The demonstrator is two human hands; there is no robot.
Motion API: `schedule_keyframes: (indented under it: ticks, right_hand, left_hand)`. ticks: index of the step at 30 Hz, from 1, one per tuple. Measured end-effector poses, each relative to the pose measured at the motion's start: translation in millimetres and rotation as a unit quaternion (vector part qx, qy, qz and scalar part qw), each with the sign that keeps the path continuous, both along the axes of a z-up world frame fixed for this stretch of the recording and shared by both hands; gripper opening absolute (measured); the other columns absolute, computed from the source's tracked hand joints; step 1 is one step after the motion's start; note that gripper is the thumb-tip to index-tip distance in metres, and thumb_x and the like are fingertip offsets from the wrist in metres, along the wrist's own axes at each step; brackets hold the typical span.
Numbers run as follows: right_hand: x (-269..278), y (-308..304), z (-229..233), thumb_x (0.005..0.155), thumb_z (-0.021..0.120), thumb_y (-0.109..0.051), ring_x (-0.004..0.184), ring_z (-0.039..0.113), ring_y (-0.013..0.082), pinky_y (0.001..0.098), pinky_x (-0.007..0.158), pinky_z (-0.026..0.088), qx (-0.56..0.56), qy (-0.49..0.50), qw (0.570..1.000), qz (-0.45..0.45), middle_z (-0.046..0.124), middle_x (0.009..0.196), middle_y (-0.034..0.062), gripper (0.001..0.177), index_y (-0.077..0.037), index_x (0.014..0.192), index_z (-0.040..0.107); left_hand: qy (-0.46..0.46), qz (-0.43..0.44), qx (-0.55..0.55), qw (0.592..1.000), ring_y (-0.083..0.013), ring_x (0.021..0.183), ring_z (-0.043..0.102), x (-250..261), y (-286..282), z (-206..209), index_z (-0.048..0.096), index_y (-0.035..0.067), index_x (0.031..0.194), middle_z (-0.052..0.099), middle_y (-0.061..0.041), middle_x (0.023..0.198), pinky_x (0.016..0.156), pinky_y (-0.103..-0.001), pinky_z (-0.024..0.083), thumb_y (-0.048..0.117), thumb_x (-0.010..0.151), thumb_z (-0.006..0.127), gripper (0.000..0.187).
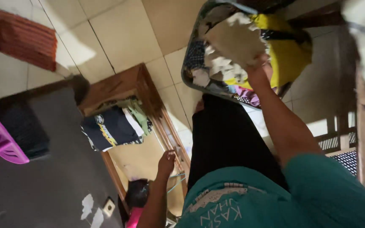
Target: The person irons a pair of beige shorts on a patterned ironing board. They smooth the fabric with their hands, use an electric iron to press the garment, and fold the shorts into a neat pile before placing them on the floor.
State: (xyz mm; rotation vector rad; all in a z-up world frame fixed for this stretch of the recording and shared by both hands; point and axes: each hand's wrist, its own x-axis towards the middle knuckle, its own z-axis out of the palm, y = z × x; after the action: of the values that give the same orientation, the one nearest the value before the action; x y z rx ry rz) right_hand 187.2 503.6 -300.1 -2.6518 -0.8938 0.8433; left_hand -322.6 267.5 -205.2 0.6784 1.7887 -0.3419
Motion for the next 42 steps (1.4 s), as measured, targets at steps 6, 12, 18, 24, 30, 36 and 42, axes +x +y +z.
schedule_keyframes:
  ticks: [6, 12, 18, 24, 30, 36, 42]
  right_hand:
    - [-0.9, -56.1, 188.3, 0.080, 0.071, -0.032, 0.101, 0.073, 0.0310, 0.0452, 0.090, 0.057, 0.098, -0.015, 0.954, 0.283, 0.070, 0.108, 0.0024, 0.036, -0.038, 0.115, 0.064]
    - [-21.4, -110.8, 402.0, 0.069, 0.077, -0.012, 0.106, 0.070, 0.0366, 0.0507, 0.085, 0.052, 0.300, 0.174, 0.917, 0.198, 0.074, 0.109, 0.0124, 0.055, -0.024, 0.123, 0.073]
    - [18.9, -212.8, 466.8, 0.079, 0.078, -0.016, 0.104, 0.071, 0.0337, 0.0478, 0.090, 0.056, 0.442, 0.201, 0.857, 0.171, 0.067, 0.109, 0.0154, 0.065, -0.011, 0.141, 0.058]
    - [119.8, -318.4, 485.9, 0.087, 0.082, -0.044, 0.131, 0.046, 0.0559, 0.0618, 0.108, 0.039, 0.557, -0.137, 0.804, 0.156, 0.049, 0.134, 0.0306, 0.071, 0.002, 0.132, 0.052]
    - [183.2, -422.2, 453.0, 0.090, 0.065, -0.006, 0.070, 0.065, 0.0256, 0.0374, 0.072, 0.052, 0.420, 0.262, 0.861, -0.115, 0.066, 0.076, 0.0136, 0.065, -0.010, 0.152, 0.048]
    - [232.9, -495.6, 526.4, 0.086, 0.057, 0.005, 0.093, 0.072, 0.0161, 0.0215, 0.080, 0.057, 0.578, 0.238, 0.709, -0.326, 0.074, 0.109, 0.0097, 0.030, -0.007, 0.111, 0.069]
    - [239.0, -513.1, 657.5, 0.087, 0.065, -0.020, 0.073, 0.071, 0.0214, 0.0313, 0.051, 0.063, 0.633, 0.105, 0.644, -0.416, 0.065, 0.094, 0.0095, 0.025, -0.009, 0.109, 0.062]
  left_hand:
    - [-0.069, -0.138, 0.137, 0.979, -0.0433, 0.133, 0.056, 85.3, 137.4, 101.9, 0.058, 0.020, 0.143, 0.062, -0.023, 0.140, 0.115, -0.056, 0.042, 0.047, 0.095, 0.056, 0.055]
    - [-0.328, -0.387, 0.539, 0.672, -0.0543, 0.138, 0.045, 263.1, 201.3, 303.1, 0.040, -0.004, 0.151, 0.043, -0.037, 0.150, 0.118, -0.061, 0.035, 0.048, 0.088, 0.079, 0.091]
    - [-0.340, -0.444, 0.471, 0.682, -0.0395, 0.113, 0.068, 361.8, 154.1, 322.9, 0.047, 0.021, 0.150, 0.070, -0.013, 0.123, 0.098, -0.053, 0.054, 0.026, 0.072, 0.085, 0.086]
    - [-0.580, -0.290, 0.367, 0.666, -0.0337, 0.127, 0.063, 443.9, 124.3, 438.6, 0.061, 0.010, 0.140, 0.070, -0.018, 0.131, 0.111, -0.047, 0.049, -0.004, 0.072, 0.058, 0.069]
    - [-0.667, -0.356, 0.335, 0.563, -0.0272, 0.125, 0.066, 534.3, 95.1, 512.2, 0.068, 0.006, 0.134, 0.072, -0.013, 0.128, 0.110, -0.042, 0.050, -0.009, 0.076, 0.066, 0.060]
    - [-0.652, -0.512, 0.252, 0.499, -0.0221, 0.127, 0.065, 608.0, 87.0, 563.0, 0.057, 0.006, 0.141, 0.064, -0.013, 0.140, 0.112, -0.031, 0.051, 0.001, 0.099, 0.061, 0.043]
    - [-0.683, -0.516, 0.106, 0.507, -0.0264, 0.132, 0.064, 675.7, 72.3, 566.3, 0.059, 0.002, 0.137, 0.065, -0.016, 0.139, 0.114, -0.037, 0.054, 0.000, 0.087, 0.047, 0.052]
